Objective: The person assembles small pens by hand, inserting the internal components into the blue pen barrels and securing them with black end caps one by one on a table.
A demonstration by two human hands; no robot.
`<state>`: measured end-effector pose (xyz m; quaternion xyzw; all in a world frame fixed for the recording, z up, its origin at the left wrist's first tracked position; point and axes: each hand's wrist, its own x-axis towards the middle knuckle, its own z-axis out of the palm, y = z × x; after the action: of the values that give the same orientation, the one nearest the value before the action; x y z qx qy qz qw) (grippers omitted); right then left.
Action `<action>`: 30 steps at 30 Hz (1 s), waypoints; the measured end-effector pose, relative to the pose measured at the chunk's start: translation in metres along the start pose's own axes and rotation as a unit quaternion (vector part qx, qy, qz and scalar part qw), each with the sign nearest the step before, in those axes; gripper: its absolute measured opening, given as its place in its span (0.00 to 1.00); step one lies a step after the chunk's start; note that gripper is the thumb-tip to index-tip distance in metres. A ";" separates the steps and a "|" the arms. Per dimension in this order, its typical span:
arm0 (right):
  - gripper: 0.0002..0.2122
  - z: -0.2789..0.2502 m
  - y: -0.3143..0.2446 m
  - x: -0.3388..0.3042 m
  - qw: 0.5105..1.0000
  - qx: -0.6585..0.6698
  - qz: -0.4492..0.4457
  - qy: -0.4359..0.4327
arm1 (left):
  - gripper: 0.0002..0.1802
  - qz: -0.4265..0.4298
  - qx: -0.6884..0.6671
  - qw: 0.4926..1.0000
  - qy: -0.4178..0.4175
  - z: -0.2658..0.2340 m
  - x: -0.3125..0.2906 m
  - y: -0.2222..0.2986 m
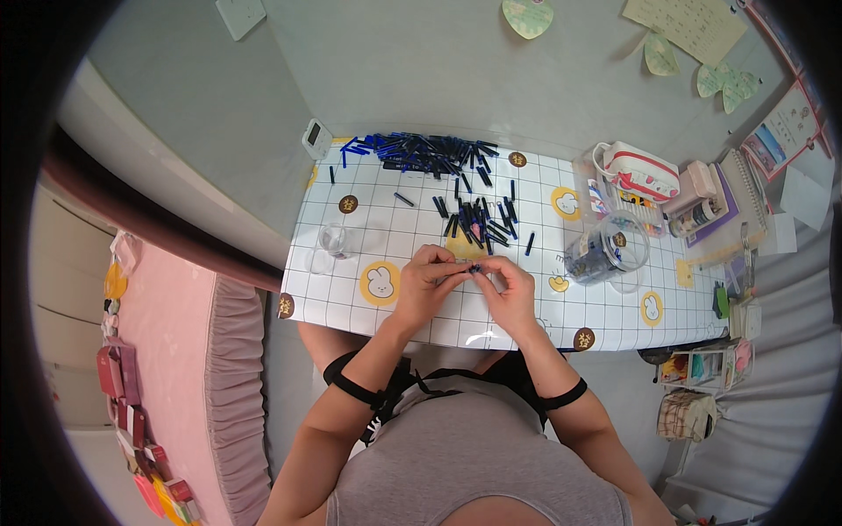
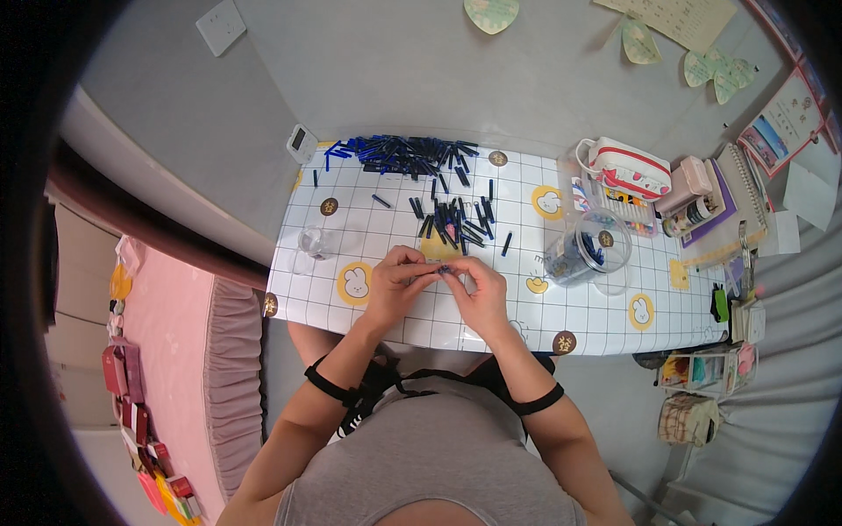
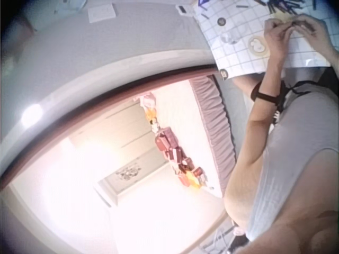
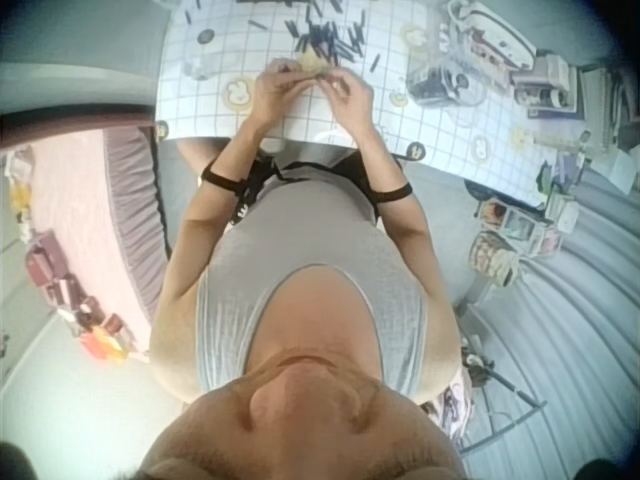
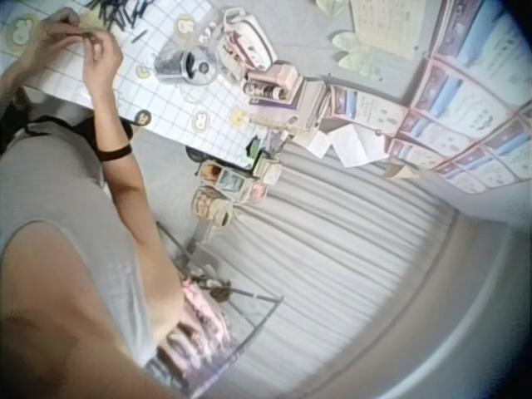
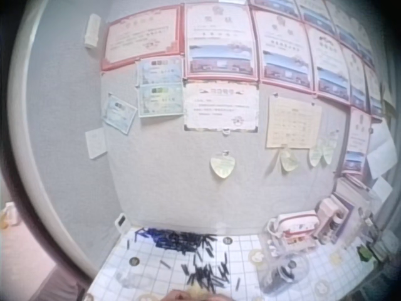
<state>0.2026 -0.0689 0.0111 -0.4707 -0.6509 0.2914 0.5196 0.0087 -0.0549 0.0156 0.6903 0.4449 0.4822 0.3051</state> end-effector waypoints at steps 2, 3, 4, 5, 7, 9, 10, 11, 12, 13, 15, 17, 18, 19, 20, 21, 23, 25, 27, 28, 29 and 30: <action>0.09 0.000 0.000 -0.001 1.000 0.024 0.014 -0.007 | 0.15 -0.013 -0.018 1.000 -0.006 -0.001 0.000 0.000; 0.08 0.000 0.001 -0.001 0.998 0.049 0.028 -0.015 | 0.15 -0.007 -0.022 1.000 -0.011 -0.002 0.000 0.000; 0.08 -0.001 0.001 -0.002 0.998 0.049 0.028 -0.014 | 0.14 -0.001 -0.026 1.000 -0.015 -0.003 0.001 0.001; 0.08 -0.001 0.002 -0.002 0.998 0.051 0.034 -0.021 | 0.14 0.000 -0.026 1.000 -0.016 -0.003 0.001 0.001; 0.08 -0.001 0.005 -0.003 0.997 0.053 0.040 -0.026 | 0.12 -0.021 -0.054 0.998 -0.020 -0.004 0.000 0.002; 0.09 0.001 0.006 -0.004 0.999 0.045 0.029 -0.013 | 0.12 -0.034 -0.075 0.996 -0.020 -0.003 -0.001 0.000; 0.09 0.001 0.006 -0.004 0.998 0.045 0.028 -0.012 | 0.12 -0.048 -0.096 0.994 -0.019 -0.003 -0.001 -0.001; 0.09 0.001 0.004 -0.004 0.999 0.027 0.028 -0.016 | 0.12 -0.047 -0.096 0.994 -0.020 -0.003 -0.002 0.000; 0.10 0.001 0.002 -0.004 0.999 0.008 0.027 -0.020 | 0.12 -0.054 -0.102 0.993 -0.015 -0.003 -0.002 0.000; 0.10 0.001 0.000 -0.004 0.999 0.009 0.027 -0.020 | 0.12 -0.060 -0.107 0.992 -0.011 -0.002 -0.002 0.000; 0.10 -0.001 -0.007 -0.004 0.997 -0.046 0.052 -0.019 | 0.12 -0.053 -0.095 0.994 -0.018 -0.003 0.000 0.003; 0.10 -0.001 -0.009 0.000 0.998 -0.053 0.014 -0.008 | 0.12 -0.046 -0.081 0.995 -0.023 -0.003 0.001 0.004; 0.10 -0.001 -0.010 0.001 0.998 -0.060 -0.024 0.002 | 0.12 -0.045 -0.082 0.995 -0.023 -0.003 0.002 0.005; 0.10 -0.001 -0.009 0.001 0.998 -0.060 -0.023 0.003 | 0.12 -0.044 -0.083 0.995 -0.024 -0.003 0.002 0.005; 0.11 0.000 -0.008 0.000 0.998 -0.058 -0.027 0.007 | 0.12 -0.043 -0.083 0.995 -0.024 -0.003 0.002 0.005; 0.11 0.000 -0.007 0.000 0.998 -0.056 -0.030 0.011 | 0.11 -0.005 -0.072 0.997 -0.014 -0.003 0.003 0.004; 0.11 0.001 -0.005 0.000 0.997 -0.061 -0.044 0.018 | 0.11 0.033 -0.062 0.997 -0.005 -0.004 0.003 0.004; 0.11 0.001 -0.003 0.000 0.996 -0.067 -0.057 0.024 | 0.10 -0.027 -0.064 0.997 -0.016 -0.004 0.002 0.005; 0.11 0.001 -0.004 0.000 0.995 -0.079 -0.066 0.015 | 0.10 -0.035 -0.074 0.996 -0.018 -0.004 0.002 0.004; 0.11 0.001 -0.005 0.000 0.995 -0.079 -0.066 0.015 | 0.10 -0.043 -0.085 0.995 -0.021 -0.004 0.001 0.004; 0.11 0.001 -0.006 -0.001 0.995 -0.079 -0.058 0.013 | 0.10 -0.043 -0.085 0.995 -0.021 -0.004 0.001 0.003; 0.11 0.001 -0.006 -0.001 0.996 -0.078 -0.050 0.011 | 0.11 -0.043 -0.078 0.996 -0.022 -0.005 0.001 0.003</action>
<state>0.1994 -0.0718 0.0157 -0.4800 -0.6888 0.2082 0.5017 0.0057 -0.0549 0.0204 0.6550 0.4283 0.4867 0.3882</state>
